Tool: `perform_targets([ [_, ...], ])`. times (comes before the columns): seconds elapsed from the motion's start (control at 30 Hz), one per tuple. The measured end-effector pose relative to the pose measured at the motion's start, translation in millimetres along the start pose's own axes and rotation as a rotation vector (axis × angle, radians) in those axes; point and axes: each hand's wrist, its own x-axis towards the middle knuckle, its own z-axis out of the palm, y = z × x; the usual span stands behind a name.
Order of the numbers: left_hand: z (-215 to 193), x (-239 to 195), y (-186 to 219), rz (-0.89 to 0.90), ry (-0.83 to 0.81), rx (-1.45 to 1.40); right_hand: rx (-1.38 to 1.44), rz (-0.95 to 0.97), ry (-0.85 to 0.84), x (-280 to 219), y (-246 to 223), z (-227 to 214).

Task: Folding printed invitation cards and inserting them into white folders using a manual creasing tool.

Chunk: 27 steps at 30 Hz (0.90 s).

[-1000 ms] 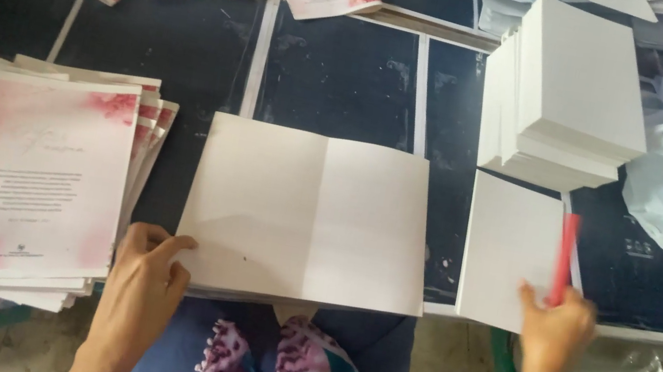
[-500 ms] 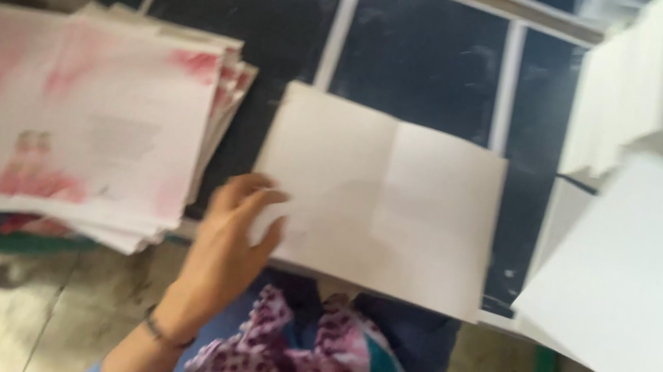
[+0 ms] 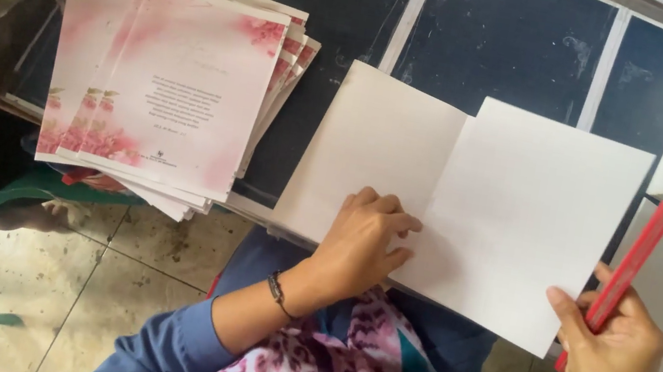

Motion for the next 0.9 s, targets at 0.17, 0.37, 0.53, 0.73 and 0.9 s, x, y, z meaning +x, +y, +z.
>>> perform_targets([
  [0.17,7,-3,-5,-0.042,-0.036,0.088,0.013,0.075,-0.056,5,4,6],
  [0.37,9,-2,-7,-0.029,-0.036,0.148,0.041,0.077,-0.072,11,24,11],
  [0.53,-3,-1,-1,-0.01,-0.019,0.16,0.066,-0.035,-0.042,25,80,19],
  [0.73,-9,2,9,-0.059,-0.073,0.188,-0.043,0.001,0.006,29,91,26],
  [0.9,-8,1,10,-0.069,-0.105,0.233,-0.075,0.038,-0.025,29,81,31],
])
